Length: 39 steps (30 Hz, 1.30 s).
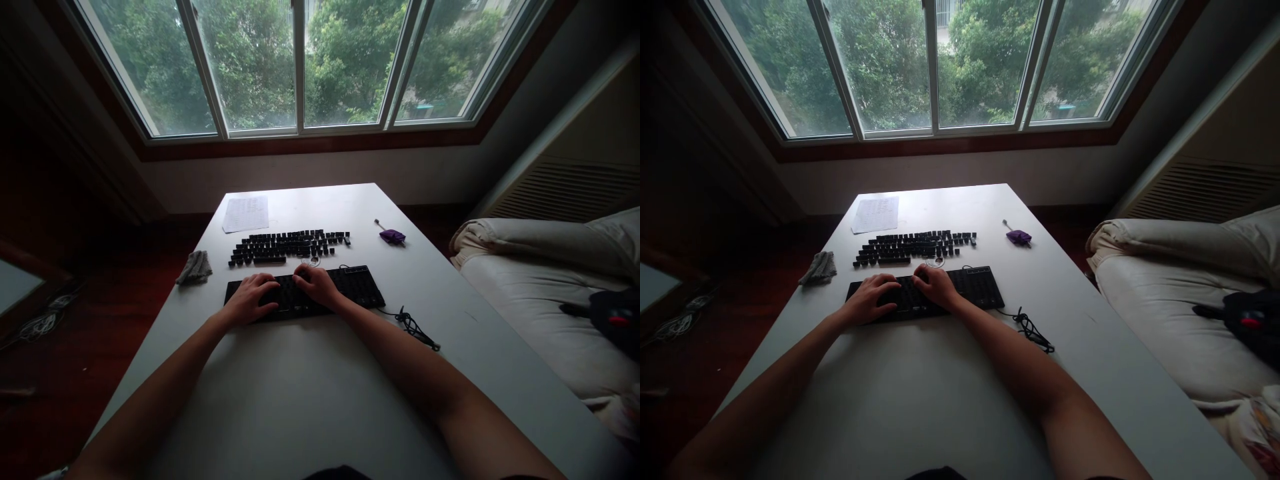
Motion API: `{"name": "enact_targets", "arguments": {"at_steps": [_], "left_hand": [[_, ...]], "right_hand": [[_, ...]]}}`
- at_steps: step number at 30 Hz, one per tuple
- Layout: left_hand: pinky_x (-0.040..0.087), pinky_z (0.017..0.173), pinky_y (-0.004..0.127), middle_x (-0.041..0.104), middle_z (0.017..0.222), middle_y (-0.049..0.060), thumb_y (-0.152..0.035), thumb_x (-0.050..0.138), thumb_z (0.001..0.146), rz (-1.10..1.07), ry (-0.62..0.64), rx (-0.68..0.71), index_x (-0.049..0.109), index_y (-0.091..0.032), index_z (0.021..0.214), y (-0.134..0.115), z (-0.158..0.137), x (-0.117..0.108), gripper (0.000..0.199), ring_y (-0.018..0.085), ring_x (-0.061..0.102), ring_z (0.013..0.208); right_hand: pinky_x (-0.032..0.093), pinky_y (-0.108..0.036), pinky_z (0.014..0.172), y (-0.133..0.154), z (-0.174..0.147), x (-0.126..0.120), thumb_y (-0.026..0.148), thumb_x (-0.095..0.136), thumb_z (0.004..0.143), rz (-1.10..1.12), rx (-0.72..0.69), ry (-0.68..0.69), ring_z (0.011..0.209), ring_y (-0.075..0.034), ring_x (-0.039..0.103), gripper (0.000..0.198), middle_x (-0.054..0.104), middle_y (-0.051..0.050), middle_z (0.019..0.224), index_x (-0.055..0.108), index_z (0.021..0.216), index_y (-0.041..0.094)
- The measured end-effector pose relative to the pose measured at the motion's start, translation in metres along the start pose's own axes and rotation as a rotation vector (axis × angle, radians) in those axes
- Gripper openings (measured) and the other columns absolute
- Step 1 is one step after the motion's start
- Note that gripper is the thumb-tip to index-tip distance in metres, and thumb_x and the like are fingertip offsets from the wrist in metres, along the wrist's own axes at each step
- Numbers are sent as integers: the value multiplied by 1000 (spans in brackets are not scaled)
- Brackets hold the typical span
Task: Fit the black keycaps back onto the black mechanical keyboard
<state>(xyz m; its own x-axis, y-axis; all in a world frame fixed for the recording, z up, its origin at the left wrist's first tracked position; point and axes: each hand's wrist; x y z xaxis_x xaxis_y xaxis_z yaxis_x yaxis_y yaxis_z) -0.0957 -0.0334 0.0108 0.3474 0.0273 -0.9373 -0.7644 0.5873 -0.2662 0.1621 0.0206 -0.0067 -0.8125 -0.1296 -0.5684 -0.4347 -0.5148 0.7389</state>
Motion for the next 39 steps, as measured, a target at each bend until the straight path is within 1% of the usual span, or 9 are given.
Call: {"name": "enact_targets", "arguments": {"at_steps": [6,13,17,20,25,29,35,37,39], "left_hand": [[41,108,50,50,141,9,-46,66,88,-2,-17,-1,56,-30,136,6,-4,4,52,32,48,127],[36,113,53,51,143,9,-44,66,89,8,-60,15,57,-29,137,17,8,10,52,32,47,130],[34,115,54,53,142,9,-44,64,90,51,-91,15,57,-27,137,19,13,13,51,31,47,131],[30,117,55,53,142,9,-45,61,91,95,-109,14,56,-27,138,18,13,14,50,31,45,133],[37,112,52,53,143,8,-47,60,91,121,-117,-8,58,-27,136,20,12,14,49,31,47,132],[38,111,52,54,142,9,-47,57,93,146,-133,-26,58,-27,136,20,11,13,48,32,48,131],[38,111,54,54,143,10,-43,57,93,128,-169,-45,57,-27,138,21,8,15,47,33,46,133],[38,111,54,53,144,10,-40,57,94,111,-180,-46,58,-26,137,21,7,16,46,33,46,133],[38,112,54,54,142,10,-36,56,94,95,-185,-32,59,-25,135,19,7,16,42,32,47,133]], "right_hand": [[42,-27,67,2,4,3,36,60,91,-31,-32,-8,65,-15,58,18,67,0,73,68,96,21],[43,-27,67,-3,17,3,41,59,91,-10,-16,-23,68,-17,61,21,69,-1,75,68,94,21],[43,-26,66,-11,25,3,46,57,91,75,37,-30,69,-17,62,26,69,0,74,67,94,22],[44,-26,63,-17,29,2,52,56,91,179,89,-22,65,-16,60,32,67,0,71,64,95,22],[45,-26,61,-21,31,-5,63,50,92,322,147,-3,62,-15,58,42,65,1,71,58,88,21],[46,-26,61,-19,31,-14,64,51,90,345,149,18,61,-14,57,43,61,1,73,55,85,21],[49,-27,67,-8,28,-25,60,50,93,357,64,21,72,-16,61,40,66,-2,85,58,91,21],[47,-27,64,-5,27,-27,59,49,94,317,70,47,66,-15,59,40,65,-1,75,59,92,20],[44,-26,59,-2,25,-28,57,50,94,244,94,89,57,-14,53,39,58,2,62,61,96,20]]}}
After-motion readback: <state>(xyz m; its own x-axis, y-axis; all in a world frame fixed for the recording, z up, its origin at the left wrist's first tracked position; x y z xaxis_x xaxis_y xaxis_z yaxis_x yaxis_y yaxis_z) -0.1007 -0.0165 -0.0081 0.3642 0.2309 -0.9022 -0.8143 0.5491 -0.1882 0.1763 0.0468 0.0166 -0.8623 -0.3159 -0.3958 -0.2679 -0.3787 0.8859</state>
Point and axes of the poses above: each hand's wrist, its own z-axis towards the middle knuckle, its own x-axis out of the palm, y = z × x
